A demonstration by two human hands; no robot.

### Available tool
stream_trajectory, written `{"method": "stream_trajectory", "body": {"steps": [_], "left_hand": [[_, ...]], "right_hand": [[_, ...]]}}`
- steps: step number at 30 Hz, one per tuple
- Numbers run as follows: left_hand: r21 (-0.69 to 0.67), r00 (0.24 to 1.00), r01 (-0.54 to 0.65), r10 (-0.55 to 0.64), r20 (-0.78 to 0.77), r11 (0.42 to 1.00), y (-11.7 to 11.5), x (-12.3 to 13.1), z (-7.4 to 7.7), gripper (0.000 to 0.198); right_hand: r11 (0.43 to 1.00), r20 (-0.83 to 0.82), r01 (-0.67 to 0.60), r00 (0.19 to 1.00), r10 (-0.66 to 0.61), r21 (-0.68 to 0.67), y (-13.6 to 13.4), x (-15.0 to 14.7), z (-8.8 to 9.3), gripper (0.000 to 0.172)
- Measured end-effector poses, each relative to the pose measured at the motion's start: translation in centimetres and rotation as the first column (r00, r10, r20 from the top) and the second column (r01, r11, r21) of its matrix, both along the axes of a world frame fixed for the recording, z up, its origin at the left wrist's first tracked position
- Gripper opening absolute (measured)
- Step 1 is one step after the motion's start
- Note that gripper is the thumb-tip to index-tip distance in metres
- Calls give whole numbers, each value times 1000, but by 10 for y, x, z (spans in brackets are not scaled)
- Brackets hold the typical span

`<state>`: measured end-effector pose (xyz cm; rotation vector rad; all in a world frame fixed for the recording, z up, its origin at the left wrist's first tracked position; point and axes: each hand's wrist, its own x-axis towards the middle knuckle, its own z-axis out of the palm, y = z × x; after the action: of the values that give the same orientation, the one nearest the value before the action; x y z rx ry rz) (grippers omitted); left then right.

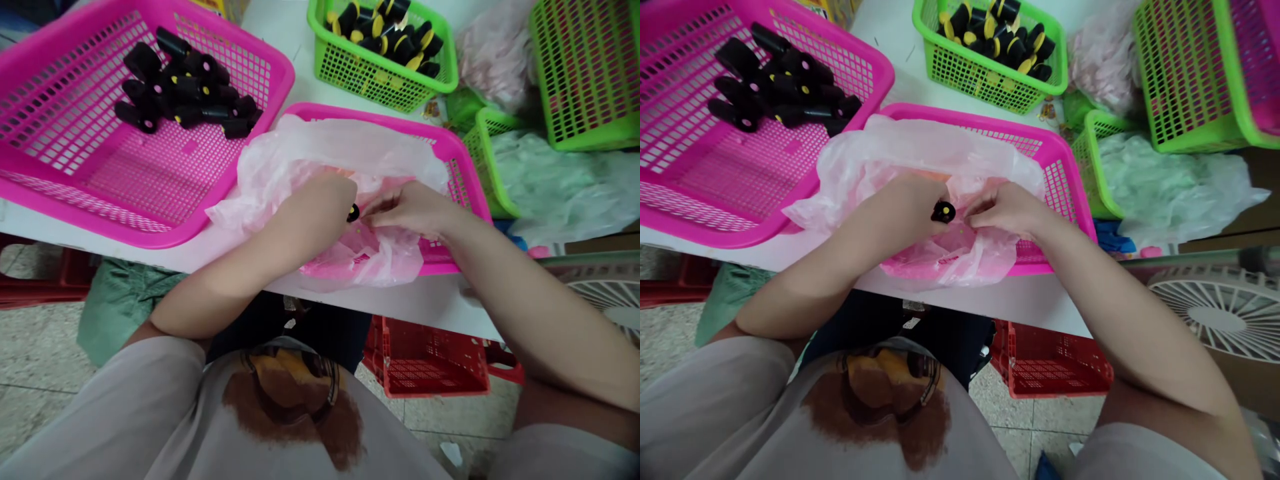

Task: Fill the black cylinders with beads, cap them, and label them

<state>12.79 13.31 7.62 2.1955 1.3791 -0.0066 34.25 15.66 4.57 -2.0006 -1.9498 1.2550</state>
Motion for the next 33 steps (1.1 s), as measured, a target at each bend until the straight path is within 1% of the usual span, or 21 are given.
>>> {"method": "stream_trajectory", "body": {"steps": [2, 4, 6, 9, 11, 13, 15, 17, 19, 21, 23, 26, 28, 30, 31, 32, 33], "left_hand": [[-1, 996, 39, -39, -84, 999, 1, 1, 1, 23], [6, 990, 55, -54, -130, 998, 1, 2, 1, 24], [12, 991, 54, -52, -127, 998, 1, 2, -1, 25], [16, 994, 61, -59, -94, 998, 2, 0, -7, 25], [32, 996, 64, -62, -69, 997, 3, 1, -9, 25], [29, 994, 64, -61, -89, 998, 4, 2, -6, 26], [4, 990, 66, -65, -126, 998, 3, 4, -1, 29], [-12, 987, 61, -63, -149, 998, 2, 5, 4, 31], [9, 990, 52, -50, -134, 999, 1, 4, 6, 31], [31, 993, 43, -39, -113, 999, 1, 4, 4, 31], [54, 997, 44, -40, -68, 998, 1, 3, 0, 31], [67, 998, 56, -55, -28, 996, 3, 2, -5, 31], [77, 998, 67, -66, -22, 995, 3, 1, -7, 30], [87, 998, 67, -65, -24, 994, 2, 0, -9, 28], [94, 998, 61, -60, -15, 994, 1, -1, -10, 28], [94, 999, 54, -54, -3, 994, 0, -1, -10, 27], [92, 999, 46, -48, 11, 995, -1, -2, -10, 25]], "right_hand": [[999, -1, -34, 999, 34, 5, 1, 0, -5, 12], [999, -26, -38, 999, 38, 16, 1, 0, -6, 10], [1000, -98, 4, 995, -2, 23, -2, 0, -2, 10], [996, -276, 87, 958, -78, 22, -14, -4, 9, 9], [984, -387, 158, 915, -113, 85, -24, -11, 13, 11], [957, -433, 210, 895, -106, 201, -34, -18, 14, 16], [931, -388, 192, 920, -60, 311, -40, -25, 14, 21], [910, -291, 117, 957, 4, 398, -43, -28, 14, 18], [883, -191, 30, 979, 68, 468, -45, -29, 16, 11], [858, -108, -56, 986, 128, 510, -46, -29, 20, 13], [848, -45, -120, 985, 167, 517, -47, -29, 23, 19], [835, 17, -168, 982, 186, 524, -48, -30, 29, 23], [821, 40, -176, 982, 184, 544, -49, -30, 32, 21], [812, 54, -159, 986, 156, 561, -48, -27, 35, 17], [816, 73, -158, 987, 141, 556, -46, -24, 35, 17], [829, 109, -184, 983, 149, 527, -44, -20, 34, 18], [848, 153, -236, 971, 185, 475, -42, -15, 33, 19]]}}
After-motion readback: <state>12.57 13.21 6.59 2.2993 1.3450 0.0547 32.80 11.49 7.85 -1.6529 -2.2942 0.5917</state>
